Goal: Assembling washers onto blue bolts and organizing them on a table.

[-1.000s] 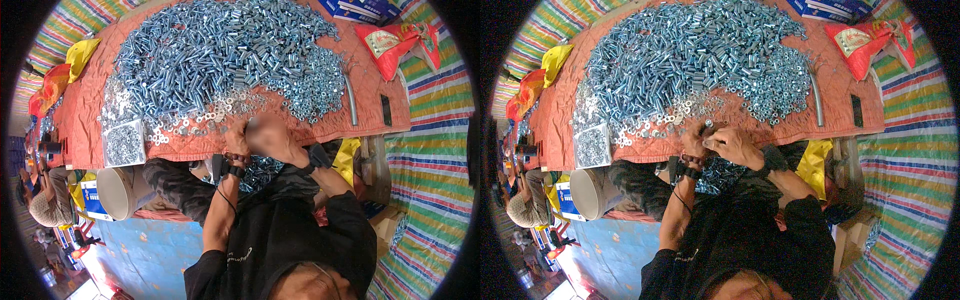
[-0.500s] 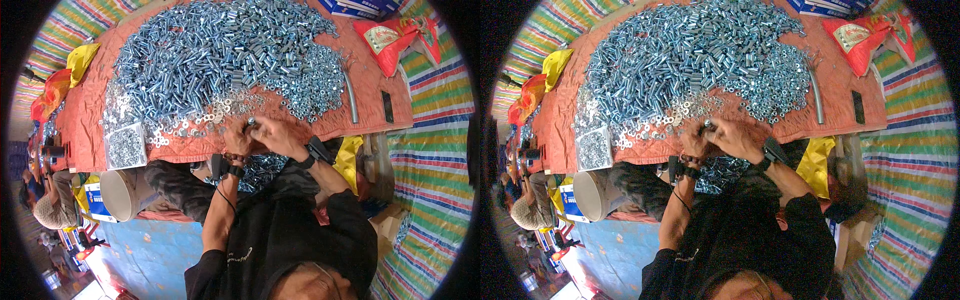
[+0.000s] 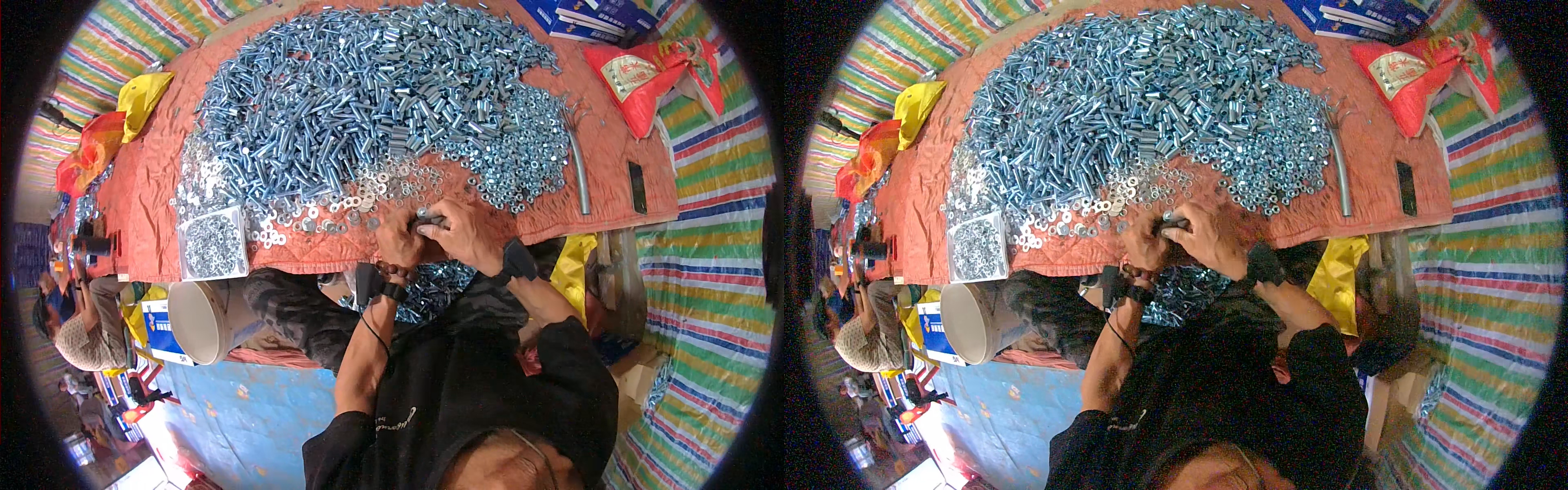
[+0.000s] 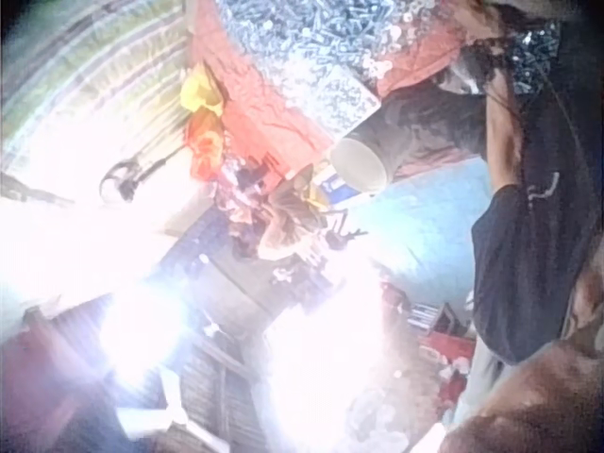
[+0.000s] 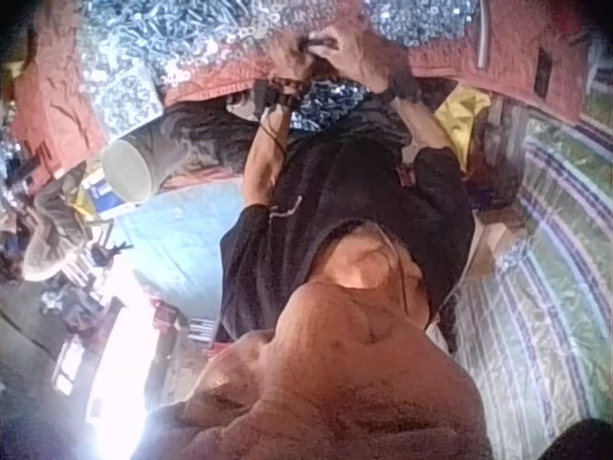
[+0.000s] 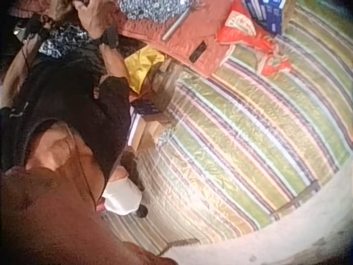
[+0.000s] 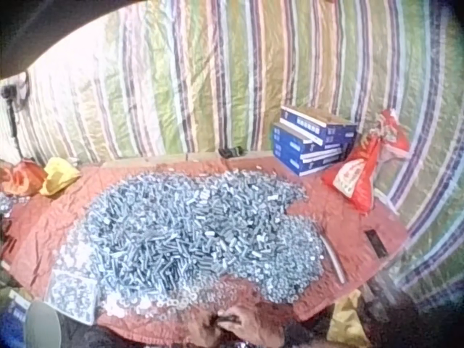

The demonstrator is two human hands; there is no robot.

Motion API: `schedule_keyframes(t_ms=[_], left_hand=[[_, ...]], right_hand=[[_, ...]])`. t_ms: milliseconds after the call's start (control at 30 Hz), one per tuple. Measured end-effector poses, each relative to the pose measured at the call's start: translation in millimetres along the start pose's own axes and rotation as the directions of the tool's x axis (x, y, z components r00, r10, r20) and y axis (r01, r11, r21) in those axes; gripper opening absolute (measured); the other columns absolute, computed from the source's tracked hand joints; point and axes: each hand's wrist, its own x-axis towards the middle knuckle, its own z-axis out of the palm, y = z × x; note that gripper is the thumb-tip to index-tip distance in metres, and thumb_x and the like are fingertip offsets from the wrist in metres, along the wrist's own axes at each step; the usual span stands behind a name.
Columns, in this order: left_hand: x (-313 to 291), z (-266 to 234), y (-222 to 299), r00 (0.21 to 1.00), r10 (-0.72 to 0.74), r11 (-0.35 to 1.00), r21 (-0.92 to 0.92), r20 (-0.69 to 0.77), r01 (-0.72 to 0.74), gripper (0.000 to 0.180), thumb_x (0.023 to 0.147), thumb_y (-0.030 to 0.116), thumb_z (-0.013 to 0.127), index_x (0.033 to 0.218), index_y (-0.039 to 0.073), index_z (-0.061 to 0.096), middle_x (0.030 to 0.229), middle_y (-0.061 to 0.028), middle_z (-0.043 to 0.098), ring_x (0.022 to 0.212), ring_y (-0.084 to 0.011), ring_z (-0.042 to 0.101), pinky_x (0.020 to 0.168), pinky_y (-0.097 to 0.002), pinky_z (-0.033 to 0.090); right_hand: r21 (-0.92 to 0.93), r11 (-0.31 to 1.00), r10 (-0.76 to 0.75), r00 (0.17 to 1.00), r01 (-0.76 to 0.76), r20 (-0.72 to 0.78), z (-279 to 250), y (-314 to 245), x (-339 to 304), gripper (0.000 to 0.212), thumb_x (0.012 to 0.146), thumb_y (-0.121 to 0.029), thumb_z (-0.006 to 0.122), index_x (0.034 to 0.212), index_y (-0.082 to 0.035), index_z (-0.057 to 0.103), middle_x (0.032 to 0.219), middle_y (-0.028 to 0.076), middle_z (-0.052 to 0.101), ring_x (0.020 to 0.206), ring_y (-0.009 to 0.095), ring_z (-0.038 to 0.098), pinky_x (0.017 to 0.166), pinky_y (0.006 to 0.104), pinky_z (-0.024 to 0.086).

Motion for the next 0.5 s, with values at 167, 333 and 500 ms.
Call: schedule_keyframes(t_ms=[167, 333, 500], left_hand=[[-3, -2, -2, 0.994, 0.109, 0.994, 0.017, 0.023, -0.109, 0.02, 0.068, 0.0, 0.062, 0.088, 0.003, 0.065, 0.075, -0.019, 0.062, 0.07, -0.0406, 0.06, 0.06, -0.0446, 0.047], [7, -43, 9, 0.826, -0.168, 0.91, -0.238, 0.538, 0.34, 0.027, 0.079, 0.005, 0.068, 0.105, 0.0, 0.067, 0.088, -0.0133, 0.07, 0.077, -0.0219, 0.068, 0.065, -0.0337, 0.054], [69, -76, 6, 0.94, -0.217, 0.976, 0.084, 0.262, 0.202, 0.022, 0.085, 0.012, 0.066, 0.102, 0.0, 0.068, 0.086, -0.0135, 0.071, 0.072, -0.0217, 0.068, 0.065, -0.0332, 0.054]], right_hand=[[-0.159, 0.974, -0.166, 0.986, 0.163, -0.008, 1, 9, 7, 0.025, 0.082, -0.018, 0.072, 0.097, -0.001, 0.062, 0.089, 0.012, 0.063, 0.078, 0.023, 0.062, 0.07, 0.0361, 0.049], [0.224, 0.95, 0.19, 0.972, -0.218, 0.141, -7, 36, 0, 0.024, 0.082, -0.021, 0.073, 0.092, -0.001, 0.065, 0.084, 0.007, 0.064, 0.078, 0.013, 0.059, 0.068, 0.0318, 0.048], [0.085, 0.988, 0.078, 0.9, -0.127, 0.43, -15, 41, 10, 0.028, 0.082, -0.028, 0.071, 0.088, -0.001, 0.069, 0.078, 0.009, 0.067, 0.071, 0.017, 0.062, 0.066, 0.0321, 0.049]])
